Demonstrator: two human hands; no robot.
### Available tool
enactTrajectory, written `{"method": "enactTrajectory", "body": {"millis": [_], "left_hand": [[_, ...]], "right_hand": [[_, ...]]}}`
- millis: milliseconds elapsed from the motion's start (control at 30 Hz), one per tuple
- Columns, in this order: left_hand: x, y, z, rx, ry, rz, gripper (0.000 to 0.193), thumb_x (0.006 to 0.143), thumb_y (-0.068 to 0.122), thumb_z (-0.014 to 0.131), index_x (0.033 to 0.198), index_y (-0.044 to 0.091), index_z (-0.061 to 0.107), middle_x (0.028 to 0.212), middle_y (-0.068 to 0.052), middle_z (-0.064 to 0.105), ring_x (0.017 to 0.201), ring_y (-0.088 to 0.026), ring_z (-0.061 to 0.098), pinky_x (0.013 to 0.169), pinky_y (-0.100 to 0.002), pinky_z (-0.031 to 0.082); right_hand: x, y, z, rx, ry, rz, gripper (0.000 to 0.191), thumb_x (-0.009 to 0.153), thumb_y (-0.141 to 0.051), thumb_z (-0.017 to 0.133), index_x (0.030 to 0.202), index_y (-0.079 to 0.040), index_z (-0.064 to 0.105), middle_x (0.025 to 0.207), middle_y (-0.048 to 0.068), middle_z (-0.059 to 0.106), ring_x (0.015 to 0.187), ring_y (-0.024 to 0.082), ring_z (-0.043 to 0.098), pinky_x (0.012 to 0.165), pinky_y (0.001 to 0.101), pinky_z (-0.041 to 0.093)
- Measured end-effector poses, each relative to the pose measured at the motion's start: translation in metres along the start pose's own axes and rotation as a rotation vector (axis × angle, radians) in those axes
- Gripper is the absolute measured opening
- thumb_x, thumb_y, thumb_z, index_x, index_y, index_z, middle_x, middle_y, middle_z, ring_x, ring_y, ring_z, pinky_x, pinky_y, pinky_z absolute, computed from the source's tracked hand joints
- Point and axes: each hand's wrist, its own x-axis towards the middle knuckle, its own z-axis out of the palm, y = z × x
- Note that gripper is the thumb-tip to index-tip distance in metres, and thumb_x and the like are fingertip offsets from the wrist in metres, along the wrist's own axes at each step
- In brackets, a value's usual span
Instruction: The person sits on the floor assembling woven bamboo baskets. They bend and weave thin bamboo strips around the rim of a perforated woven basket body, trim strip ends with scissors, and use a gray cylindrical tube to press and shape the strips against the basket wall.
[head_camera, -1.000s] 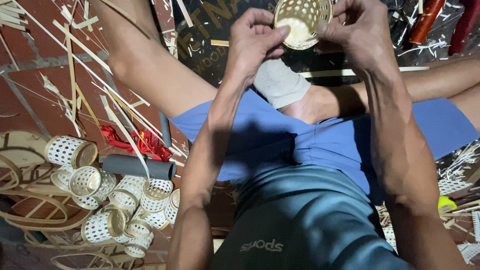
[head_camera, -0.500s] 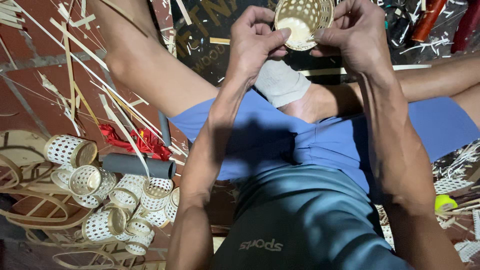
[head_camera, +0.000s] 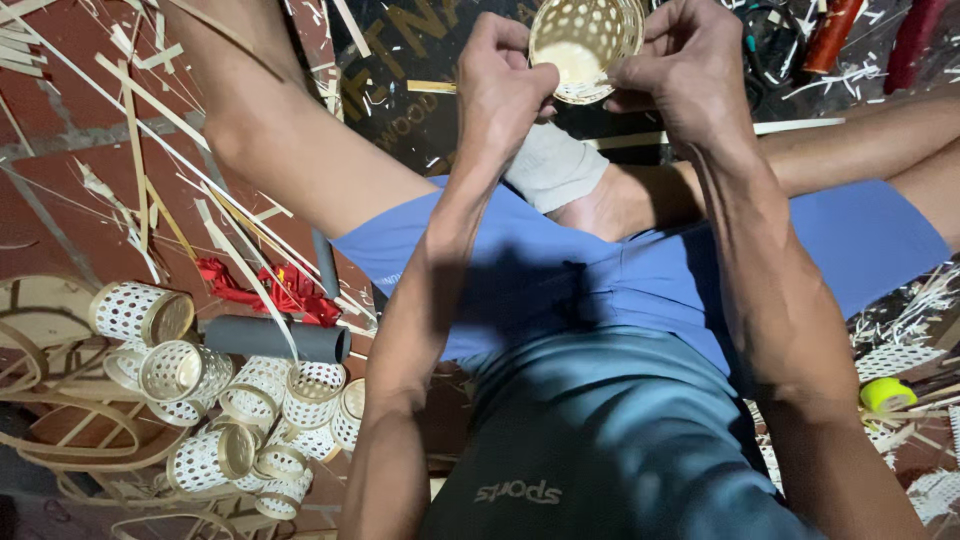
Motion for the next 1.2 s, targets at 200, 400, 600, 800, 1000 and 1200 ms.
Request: {"method": "enactTrajectory", "body": {"millis": [200, 400, 600, 800, 1000, 1200], "left_hand": [[-0.016, 0.032, -0.01, 0.419, 0.08, 0.271, 0.05, 0.07, 0.007, 0.088, 0.11, 0.0, 0.059, 0.072, -0.007, 0.057, 0.068, -0.024, 0.063, 0.065, -0.04, 0.057], [-0.028, 0.036, -0.039, 0.912, -0.275, 1.113, 0.052, 0.081, 0.02, 0.081, 0.126, 0.001, 0.063, 0.126, -0.016, 0.063, 0.132, -0.034, 0.048, 0.109, -0.06, 0.032], [0.002, 0.012, -0.033, 1.029, -0.5, 1.197, 0.012, 0.098, 0.011, 0.061, 0.101, 0.002, 0.069, 0.102, -0.007, 0.062, 0.111, -0.026, 0.059, 0.106, -0.056, 0.037], [0.009, 0.002, -0.04, 0.895, -0.548, 1.295, 0.013, 0.095, 0.006, 0.063, 0.105, 0.0, 0.068, 0.098, -0.005, 0.057, 0.109, -0.024, 0.056, 0.107, -0.052, 0.039], [0.015, -0.003, -0.039, 0.806, -0.601, 1.272, 0.019, 0.096, 0.005, 0.064, 0.113, 0.0, 0.069, 0.099, -0.004, 0.057, 0.111, -0.022, 0.055, 0.107, -0.053, 0.038], [0.013, 0.0, -0.036, 0.822, -0.597, 1.228, 0.025, 0.096, 0.005, 0.063, 0.119, 0.001, 0.071, 0.099, -0.002, 0.06, 0.108, -0.021, 0.055, 0.101, -0.053, 0.036]], "right_hand": [[-0.014, -0.028, -0.004, -0.131, -0.02, -0.071, 0.023, 0.094, 0.004, 0.081, 0.105, -0.001, 0.061, 0.086, 0.004, 0.063, 0.075, 0.01, 0.063, 0.068, 0.0259, 0.056], [-0.024, -0.058, -0.024, -0.994, -0.171, -0.911, 0.03, 0.094, -0.007, 0.084, 0.115, 0.0, 0.064, 0.113, 0.011, 0.063, 0.105, 0.025, 0.063, 0.09, 0.0404, 0.052], [0.013, -0.048, -0.021, -1.413, -0.47, -1.202, 0.034, 0.087, -0.034, 0.081, 0.115, -0.014, 0.075, 0.111, 0.001, 0.066, 0.119, 0.023, 0.058, 0.093, 0.0461, 0.043], [0.023, -0.044, -0.019, -1.386, -0.676, -1.038, 0.032, 0.087, -0.037, 0.079, 0.108, -0.014, 0.08, 0.107, 0.004, 0.068, 0.115, 0.025, 0.059, 0.087, 0.0466, 0.044], [0.028, -0.036, -0.025, -1.472, -0.691, -1.139, 0.018, 0.085, -0.035, 0.075, 0.095, -0.019, 0.078, 0.099, -0.005, 0.066, 0.114, 0.018, 0.06, 0.092, 0.046, 0.044], [0.034, -0.027, -0.033, -1.443, -0.652, -1.225, 0.013, 0.086, -0.033, 0.074, 0.091, -0.02, 0.074, 0.097, -0.007, 0.063, 0.111, 0.017, 0.059, 0.093, 0.0496, 0.042]]}}
